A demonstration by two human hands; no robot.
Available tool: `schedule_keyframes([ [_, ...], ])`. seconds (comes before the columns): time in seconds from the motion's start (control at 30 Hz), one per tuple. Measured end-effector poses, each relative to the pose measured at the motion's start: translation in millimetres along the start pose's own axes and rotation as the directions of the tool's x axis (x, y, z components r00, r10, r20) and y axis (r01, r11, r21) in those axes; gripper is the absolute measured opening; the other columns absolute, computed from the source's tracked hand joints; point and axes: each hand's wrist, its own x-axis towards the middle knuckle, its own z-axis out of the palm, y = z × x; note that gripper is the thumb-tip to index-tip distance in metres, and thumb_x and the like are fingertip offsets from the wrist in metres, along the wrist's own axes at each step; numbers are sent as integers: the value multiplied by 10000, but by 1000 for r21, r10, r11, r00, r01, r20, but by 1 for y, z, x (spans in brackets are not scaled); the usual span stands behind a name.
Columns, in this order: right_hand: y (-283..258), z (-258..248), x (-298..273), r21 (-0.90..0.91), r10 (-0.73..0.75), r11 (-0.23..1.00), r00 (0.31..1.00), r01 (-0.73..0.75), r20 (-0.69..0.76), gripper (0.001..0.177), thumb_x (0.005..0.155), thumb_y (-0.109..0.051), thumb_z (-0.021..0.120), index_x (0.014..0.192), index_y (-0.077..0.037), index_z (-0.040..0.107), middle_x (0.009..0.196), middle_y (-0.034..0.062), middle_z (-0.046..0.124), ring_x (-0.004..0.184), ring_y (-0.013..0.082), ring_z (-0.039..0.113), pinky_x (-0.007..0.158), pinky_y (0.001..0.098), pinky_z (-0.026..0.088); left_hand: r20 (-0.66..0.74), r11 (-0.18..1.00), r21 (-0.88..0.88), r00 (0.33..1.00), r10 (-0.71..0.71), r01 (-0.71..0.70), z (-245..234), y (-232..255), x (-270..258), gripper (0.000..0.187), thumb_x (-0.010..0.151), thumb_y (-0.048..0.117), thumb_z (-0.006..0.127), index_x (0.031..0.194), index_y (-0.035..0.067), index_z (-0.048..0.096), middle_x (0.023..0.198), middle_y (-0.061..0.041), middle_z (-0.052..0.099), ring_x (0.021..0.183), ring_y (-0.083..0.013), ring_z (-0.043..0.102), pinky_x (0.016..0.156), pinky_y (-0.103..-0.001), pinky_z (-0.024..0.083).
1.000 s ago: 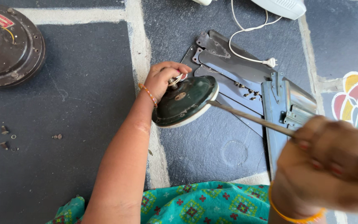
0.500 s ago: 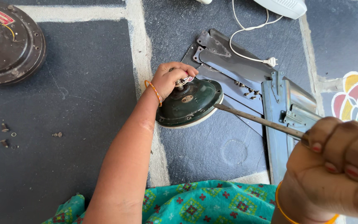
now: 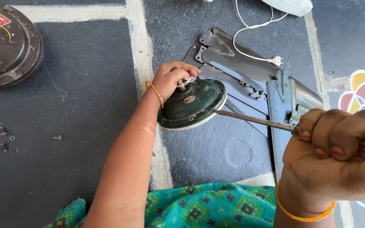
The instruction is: The person uses a screwdriver to remove screws from a fan blade and the motor housing. They detach the blade and then proceed to unscrew the motor cover, separating the components on the floor.
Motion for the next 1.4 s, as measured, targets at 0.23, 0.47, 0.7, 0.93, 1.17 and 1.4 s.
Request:
schedule_keyframes([
  [0.23,-1,2,-1,-17,13,1000,1000,-13,0,237,1205,-272,361,1044,-106,410,646,12,263,501,113,236,520,306,256,0,1000,9,1000,4,-4,0,0,0,233,807,53,580,894,13,792,1037,-86,798,945,-148,737,893,-295,598],
  [0.47,-1,4,-2,-8,-14,1000,999,14,-38,233,1220,-280,366,1067,-109,405,642,15,268,499,117,237,516,310,257,-6,1000,-5,1000,-16,16,1,2,-1,235,807,60,576,887,20,793,1033,-82,799,937,-148,737,884,-298,605],
  [0.7,-1,7,-1,-61,-24,998,1000,24,6,234,1207,-277,367,1051,-107,405,652,25,274,496,122,246,513,321,271,-11,1000,11,1000,-18,18,1,2,0,227,806,63,583,885,24,792,1037,-82,800,934,-152,740,874,-300,612],
  [0.93,-9,23,4,-55,32,998,988,-24,150,372,1253,-328,412,955,-111,361,637,27,282,499,121,244,506,320,275,59,992,110,997,50,-57,1,-8,3,224,810,75,590,872,39,802,1029,-82,802,956,-160,749,907,-297,595],
  [1.17,13,39,-10,-144,13,989,973,21,231,335,1133,-313,607,1061,-71,387,612,64,424,459,118,323,462,310,358,165,883,441,982,97,-161,47,-14,-6,161,833,127,638,826,88,794,973,-45,809,967,-175,759,891,-284,560],
  [1.4,14,-29,-23,-20,30,999,944,-25,329,306,1139,-300,618,1040,-67,446,808,112,561,715,153,497,728,341,439,119,740,591,942,312,-320,62,-20,-35,142,829,136,649,876,121,782,1083,-33,793,994,-220,758,863,-305,579],
])
